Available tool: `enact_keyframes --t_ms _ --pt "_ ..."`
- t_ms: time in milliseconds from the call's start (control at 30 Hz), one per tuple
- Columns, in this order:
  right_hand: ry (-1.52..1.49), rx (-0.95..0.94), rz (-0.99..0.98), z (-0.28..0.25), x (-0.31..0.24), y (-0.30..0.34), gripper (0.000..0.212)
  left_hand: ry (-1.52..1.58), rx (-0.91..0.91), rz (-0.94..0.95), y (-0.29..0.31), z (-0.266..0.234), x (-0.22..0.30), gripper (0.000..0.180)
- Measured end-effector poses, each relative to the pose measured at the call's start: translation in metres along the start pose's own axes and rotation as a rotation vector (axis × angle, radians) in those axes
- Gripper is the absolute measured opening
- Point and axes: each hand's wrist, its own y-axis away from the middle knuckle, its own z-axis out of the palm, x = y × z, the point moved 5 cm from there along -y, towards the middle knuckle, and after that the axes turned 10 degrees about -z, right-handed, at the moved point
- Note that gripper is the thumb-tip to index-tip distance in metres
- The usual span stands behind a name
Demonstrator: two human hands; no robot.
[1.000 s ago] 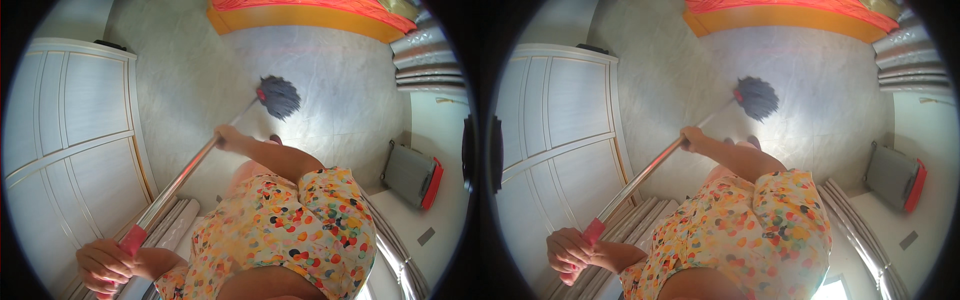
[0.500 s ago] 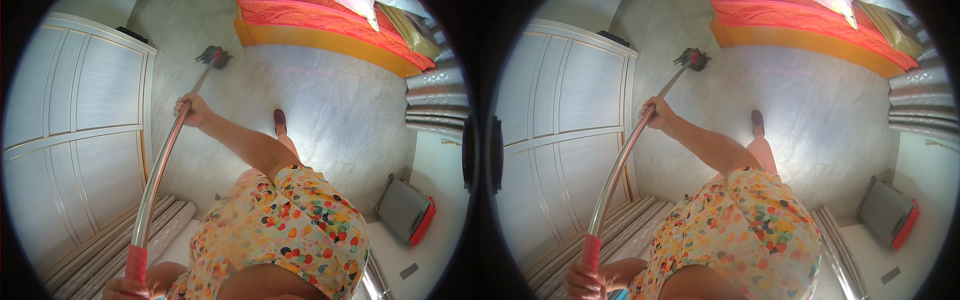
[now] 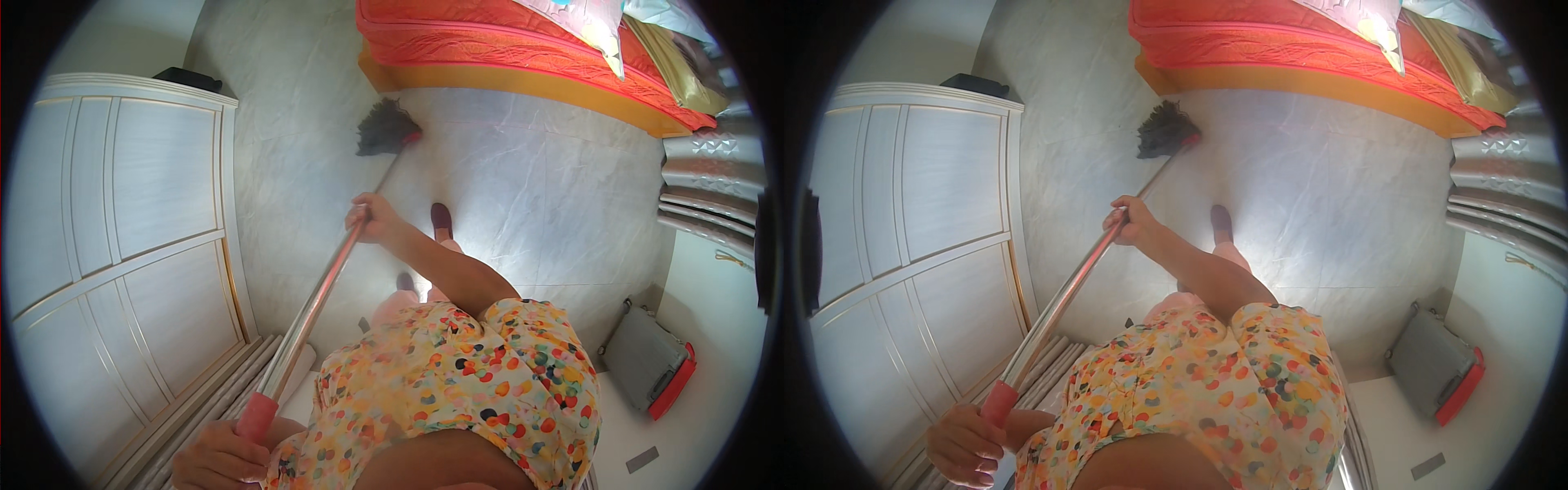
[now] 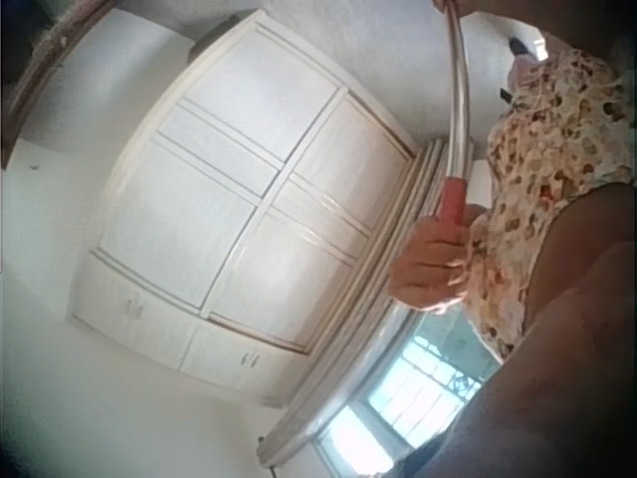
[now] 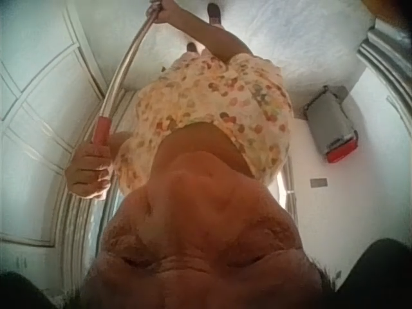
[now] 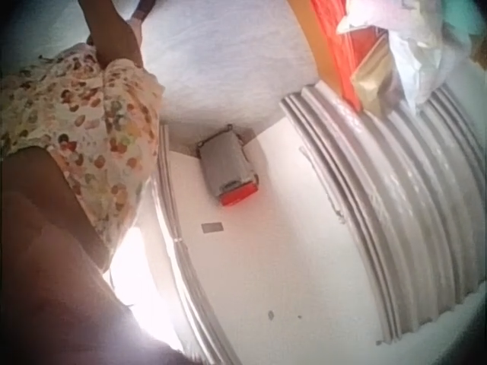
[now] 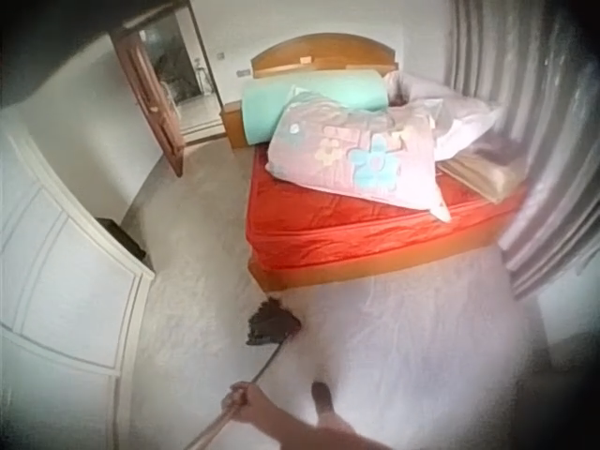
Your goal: Mop the tiled floor of a bedroom and balcony.
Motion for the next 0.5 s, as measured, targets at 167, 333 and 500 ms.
enact_keyframes --t_ms 167,333,500 --pt "0.093 -0.123 -0.091 -0.011 -0.026 0.001 0.022 0.13 -0.04 0.211 -0.017 -0.005 -0.02 0.017" --pt "-0.053 -0.117 -0.354 -0.033 -0.08 0.017 0.023 0.593 0.078 0.327 -0.046 -0.02 -0.057 0.018" --pt "0.08 -0.057 -0.699 -0.067 -0.177 0.033 0.017 0.642 -0.086 0.198 -0.087 -0.012 -0.135 0.018"
